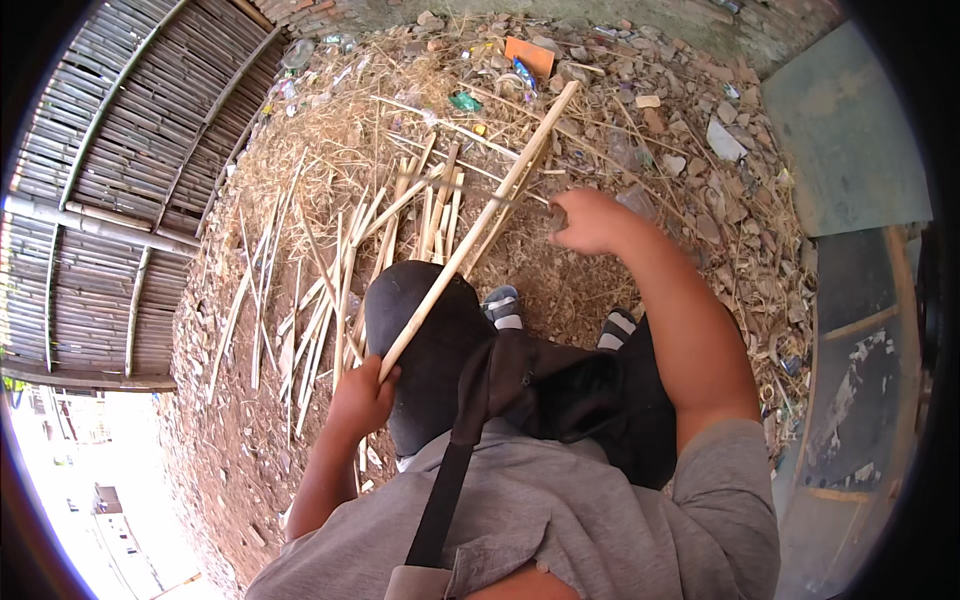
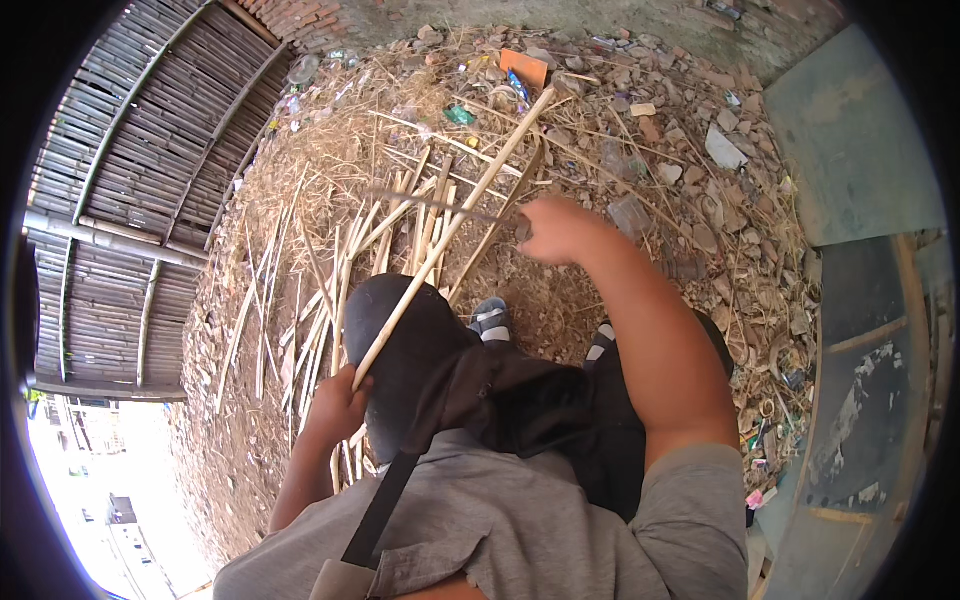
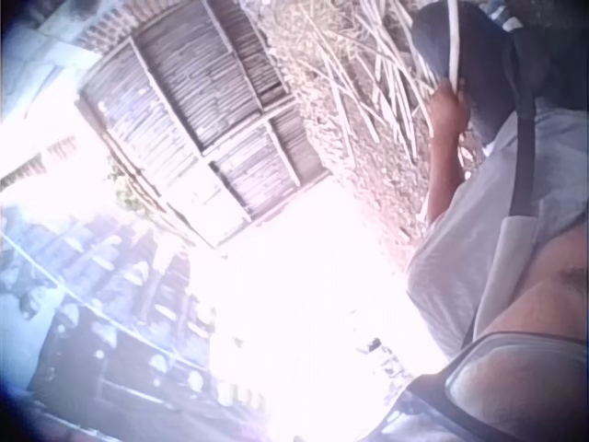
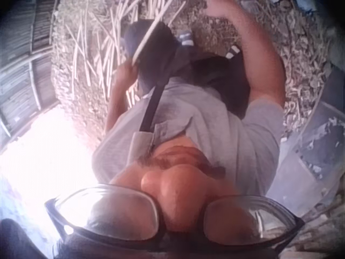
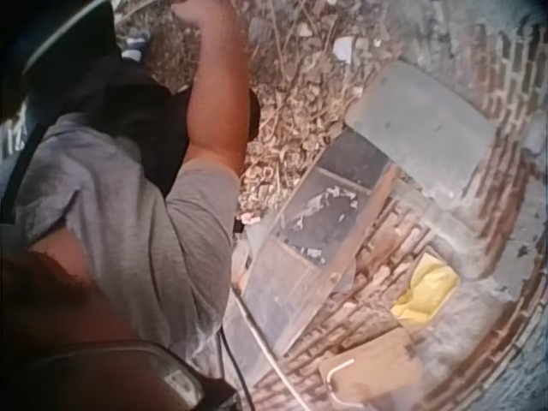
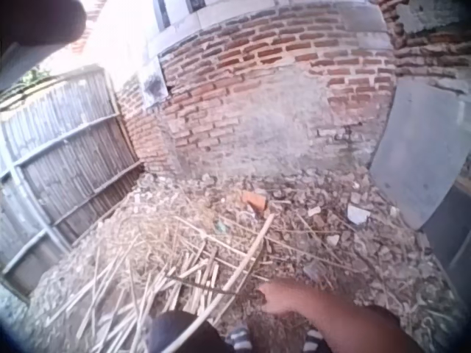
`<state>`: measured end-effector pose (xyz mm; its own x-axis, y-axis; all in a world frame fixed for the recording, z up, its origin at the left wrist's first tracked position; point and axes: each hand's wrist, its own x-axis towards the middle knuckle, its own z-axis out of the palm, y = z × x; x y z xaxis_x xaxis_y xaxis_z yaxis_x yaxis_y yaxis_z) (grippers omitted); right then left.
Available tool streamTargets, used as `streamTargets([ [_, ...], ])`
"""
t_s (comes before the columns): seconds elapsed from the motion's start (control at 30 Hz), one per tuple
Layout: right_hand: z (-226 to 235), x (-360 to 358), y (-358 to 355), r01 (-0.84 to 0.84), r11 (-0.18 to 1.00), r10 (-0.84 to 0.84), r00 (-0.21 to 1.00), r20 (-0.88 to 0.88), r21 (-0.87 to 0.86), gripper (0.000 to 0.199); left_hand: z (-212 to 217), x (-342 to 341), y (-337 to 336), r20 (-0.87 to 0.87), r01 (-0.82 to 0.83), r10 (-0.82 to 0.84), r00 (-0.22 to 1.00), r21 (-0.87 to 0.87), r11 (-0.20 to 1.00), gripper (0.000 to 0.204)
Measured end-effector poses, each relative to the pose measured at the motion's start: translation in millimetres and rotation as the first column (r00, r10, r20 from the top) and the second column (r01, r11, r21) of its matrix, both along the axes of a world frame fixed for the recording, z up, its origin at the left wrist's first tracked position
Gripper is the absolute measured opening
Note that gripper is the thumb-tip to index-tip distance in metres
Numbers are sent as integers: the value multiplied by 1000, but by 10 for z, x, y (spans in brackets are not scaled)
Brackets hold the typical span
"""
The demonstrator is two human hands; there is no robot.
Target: The person shaves a piece of bamboo by drawing a blade along its length while holding it against their leg.
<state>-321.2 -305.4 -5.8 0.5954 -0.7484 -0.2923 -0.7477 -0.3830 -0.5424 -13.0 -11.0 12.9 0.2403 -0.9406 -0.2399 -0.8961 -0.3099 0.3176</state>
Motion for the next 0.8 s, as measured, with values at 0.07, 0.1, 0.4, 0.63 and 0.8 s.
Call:
streamTargets([
  [0.07,59,92,118,-118,993,118,993,-9,-21,42,-23,24,17,6,3,-3,1000,2,1000,29],
  [0.1,83,110,146,-178,984,178,984,-13,-31,42,-39,33,34,4,4,-4,1000,-2,1000,29],
  [0.4,-151,-42,-114,47,999,-45,995,88,-15,41,-31,-16,26,39,-17,18,999,-19,1000,29],
  [0.63,-152,5,-53,-115,992,113,993,44,43,39,-66,-19,43,82,20,-17,996,-43,999,29],
  [0.8,-217,-57,-154,20,999,-19,1000,-11,33,46,29,-75,17,89,-17,16,996,1,1000,29],
])
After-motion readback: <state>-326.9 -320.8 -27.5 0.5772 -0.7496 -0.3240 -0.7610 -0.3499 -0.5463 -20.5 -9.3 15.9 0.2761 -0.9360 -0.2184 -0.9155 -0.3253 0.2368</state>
